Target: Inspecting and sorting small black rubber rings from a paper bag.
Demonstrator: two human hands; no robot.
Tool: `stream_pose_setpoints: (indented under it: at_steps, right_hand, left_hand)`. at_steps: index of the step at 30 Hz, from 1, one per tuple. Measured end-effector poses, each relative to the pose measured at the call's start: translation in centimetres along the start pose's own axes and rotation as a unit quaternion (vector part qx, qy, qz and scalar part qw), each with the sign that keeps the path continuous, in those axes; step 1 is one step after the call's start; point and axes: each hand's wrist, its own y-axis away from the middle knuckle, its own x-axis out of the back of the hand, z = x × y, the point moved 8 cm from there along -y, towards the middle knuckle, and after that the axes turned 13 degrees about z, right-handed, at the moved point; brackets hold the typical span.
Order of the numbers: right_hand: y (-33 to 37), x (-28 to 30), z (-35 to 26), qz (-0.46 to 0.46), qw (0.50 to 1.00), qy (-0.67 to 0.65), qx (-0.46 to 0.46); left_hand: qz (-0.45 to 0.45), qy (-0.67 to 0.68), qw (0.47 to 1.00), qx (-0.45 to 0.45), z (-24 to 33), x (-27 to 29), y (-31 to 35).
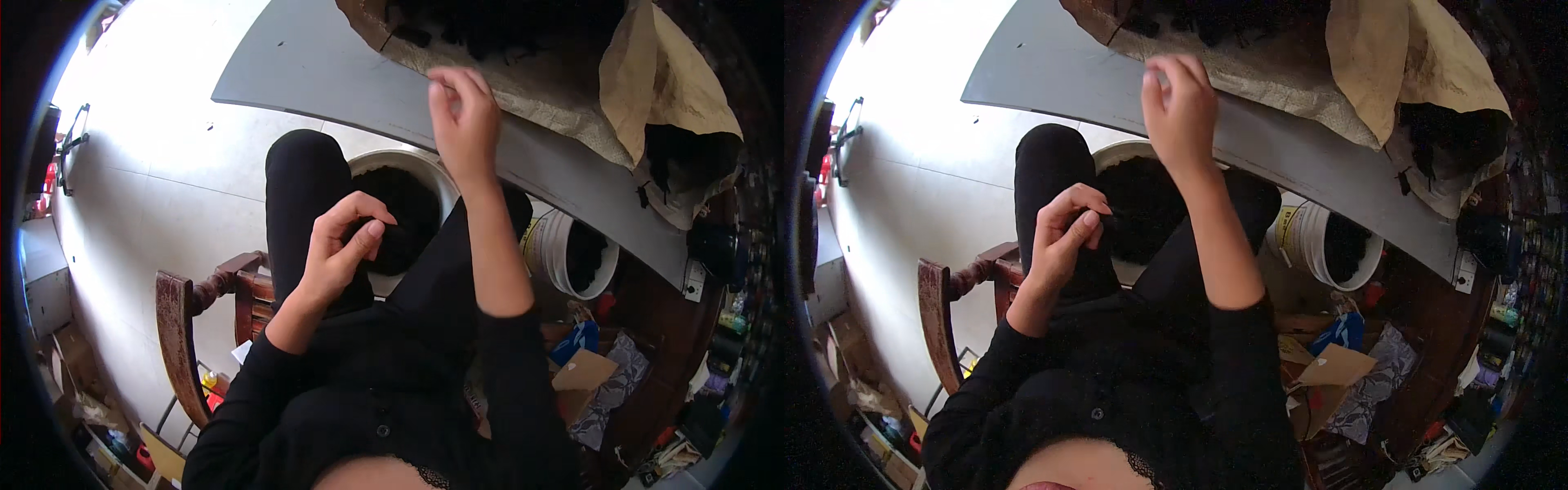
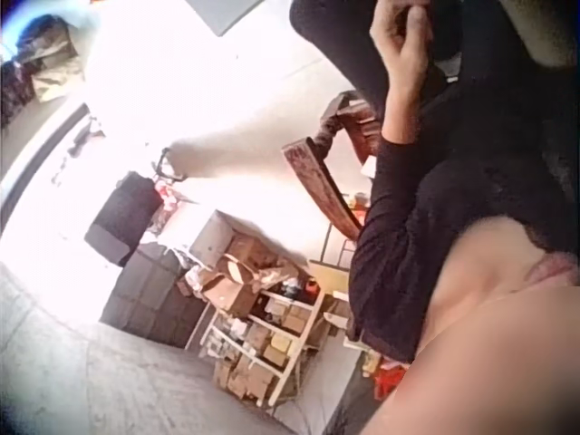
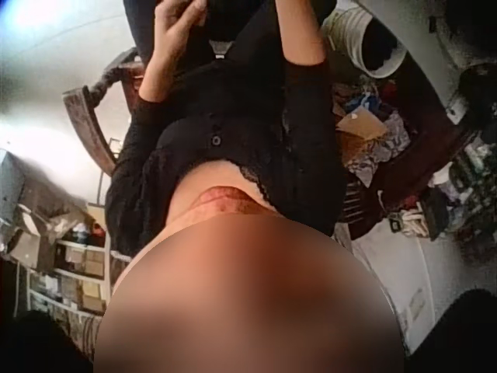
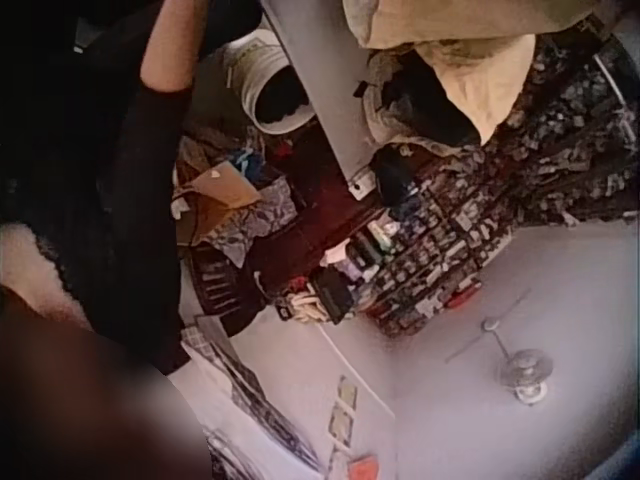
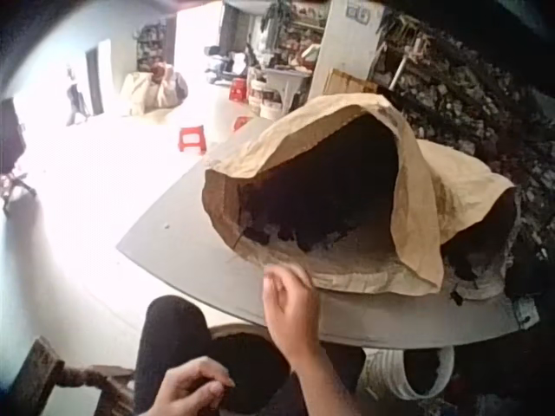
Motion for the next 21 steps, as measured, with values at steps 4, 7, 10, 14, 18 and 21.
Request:
stream_pose_setpoints:
  at_steps: [4,7,10,14,18,21]
  right_hand:
    - [-3.7,-4.3,1.8,0.048,0.976,0.165,0.132]
    - [-4.2,-5.6,2.6,0.020,0.954,0.257,0.152]
    - [-3.7,-3.8,2.4,0.046,0.980,0.128,0.145]
    - [0.3,0.4,3.6,0.033,0.919,-0.288,-0.268]
    - [6.7,1.5,1.2,-0.092,0.826,-0.389,-0.397]
    - [9.2,1.7,-0.4,-0.165,0.817,-0.386,-0.396]
  left_hand:
    - [-0.006,0.055,0.996,0.074,-0.7,0.2,0.1]
    - [0.026,0.092,0.994,0.058,-0.8,1.8,-0.1]
    - [0.025,0.120,0.991,0.055,-0.9,2.4,-0.7]
    - [0.060,0.099,0.993,0.036,0.3,2.0,-1.6]
    - [0.045,0.014,0.999,-0.021,2.0,1.0,-2.4]
    - [-0.047,-0.060,0.991,-0.111,2.2,-1.0,-2.7]
